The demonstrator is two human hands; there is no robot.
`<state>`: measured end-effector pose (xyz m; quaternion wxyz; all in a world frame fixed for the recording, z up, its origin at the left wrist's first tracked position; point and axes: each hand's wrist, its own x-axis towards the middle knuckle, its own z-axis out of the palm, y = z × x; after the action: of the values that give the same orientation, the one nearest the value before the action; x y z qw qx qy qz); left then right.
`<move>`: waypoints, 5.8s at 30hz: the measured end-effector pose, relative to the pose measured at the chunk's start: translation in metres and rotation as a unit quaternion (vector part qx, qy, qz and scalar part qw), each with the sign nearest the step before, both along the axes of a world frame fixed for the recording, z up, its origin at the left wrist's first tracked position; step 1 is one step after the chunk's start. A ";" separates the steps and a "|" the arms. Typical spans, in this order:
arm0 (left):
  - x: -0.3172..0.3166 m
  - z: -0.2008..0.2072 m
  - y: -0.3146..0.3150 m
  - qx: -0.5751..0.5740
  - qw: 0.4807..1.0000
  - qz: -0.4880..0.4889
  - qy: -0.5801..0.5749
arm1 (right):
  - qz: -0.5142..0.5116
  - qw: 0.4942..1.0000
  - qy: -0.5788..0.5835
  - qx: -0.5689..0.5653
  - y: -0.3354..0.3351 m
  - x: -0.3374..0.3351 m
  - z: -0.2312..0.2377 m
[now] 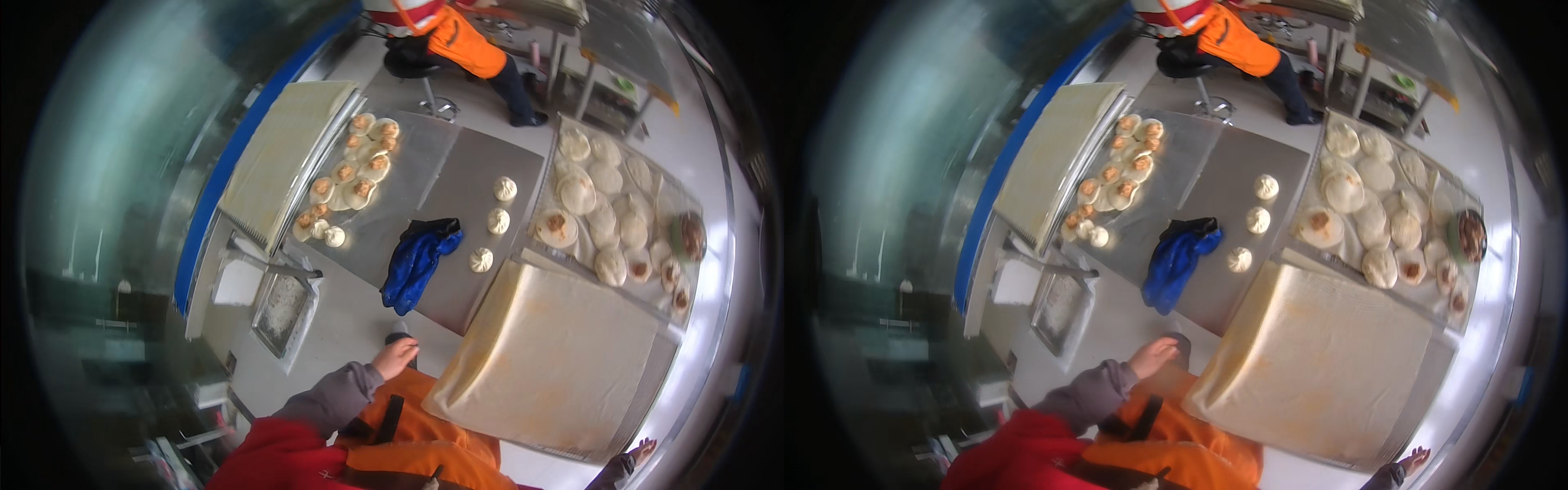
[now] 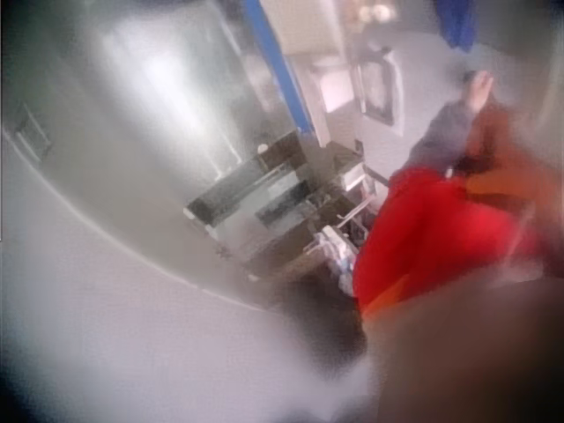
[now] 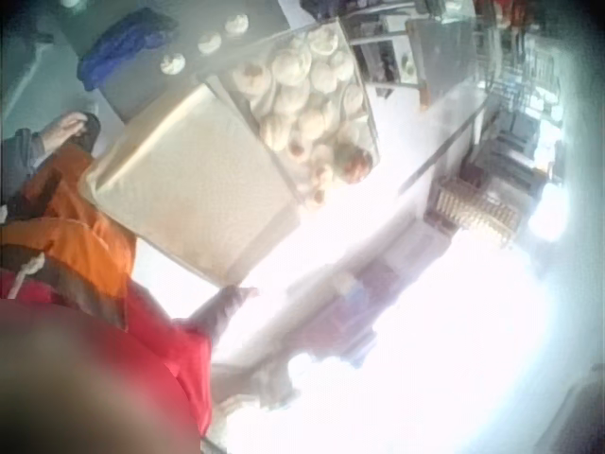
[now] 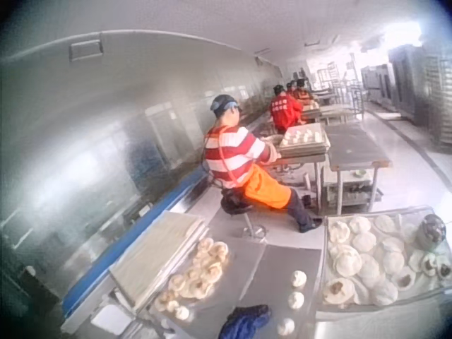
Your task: The person places filling onto round dough discs on a tray, then folds and pleats the dough to form buns. They arrange the finished buns on trays and continue the process with additional dough discs.
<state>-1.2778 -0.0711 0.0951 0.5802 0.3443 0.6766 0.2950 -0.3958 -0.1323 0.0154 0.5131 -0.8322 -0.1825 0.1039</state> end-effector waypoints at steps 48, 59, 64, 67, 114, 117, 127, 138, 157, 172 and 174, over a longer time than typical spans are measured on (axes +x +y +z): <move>-0.366 0.068 0.027 -0.203 0.935 -0.126 0.261 | 0.135 0.801 0.436 -0.389 -0.119 -0.783 -0.114; -0.293 0.062 0.093 0.098 0.973 -0.195 0.079 | 0.168 0.815 0.382 -0.403 -0.142 -0.780 -0.136; -0.217 0.065 0.129 0.331 0.901 -0.257 0.112 | 0.142 0.830 0.370 -0.392 -0.136 -0.723 -0.089; -0.161 0.042 0.170 0.470 0.787 -0.303 0.261 | 0.204 0.841 0.347 -0.360 -0.124 -0.707 -0.014; 0.162 0.044 0.270 0.346 0.706 -0.561 0.260 | -0.094 0.904 0.366 0.199 -0.128 -0.664 0.055; 0.173 0.030 0.245 0.253 0.718 -0.600 0.245 | -0.097 0.890 0.402 0.191 -0.141 -0.667 0.071; 0.171 0.005 0.228 0.249 0.791 -0.536 0.159 | -0.061 0.962 0.259 0.062 -0.188 -0.595 0.048; 0.172 0.004 0.250 0.198 0.783 -0.573 0.137 | 0.034 0.862 -0.320 -0.392 0.034 -0.345 0.122; 0.168 0.030 0.244 0.046 0.809 -0.585 0.041 | -0.154 0.894 -0.322 -0.272 0.041 -0.213 0.096; 0.155 0.004 0.241 0.198 0.771 -0.604 0.016 | 0.452 0.804 -0.372 -0.102 0.110 -0.419 0.144; 0.155 -0.004 0.242 0.210 0.778 -0.590 0.039 | 0.561 0.747 -0.325 -0.145 0.125 -0.482 0.136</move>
<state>-1.1224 0.1713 0.0911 0.5265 0.8011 0.2841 0.0158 -0.8773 -0.0076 0.1516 0.1449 -0.6276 -0.7552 0.1216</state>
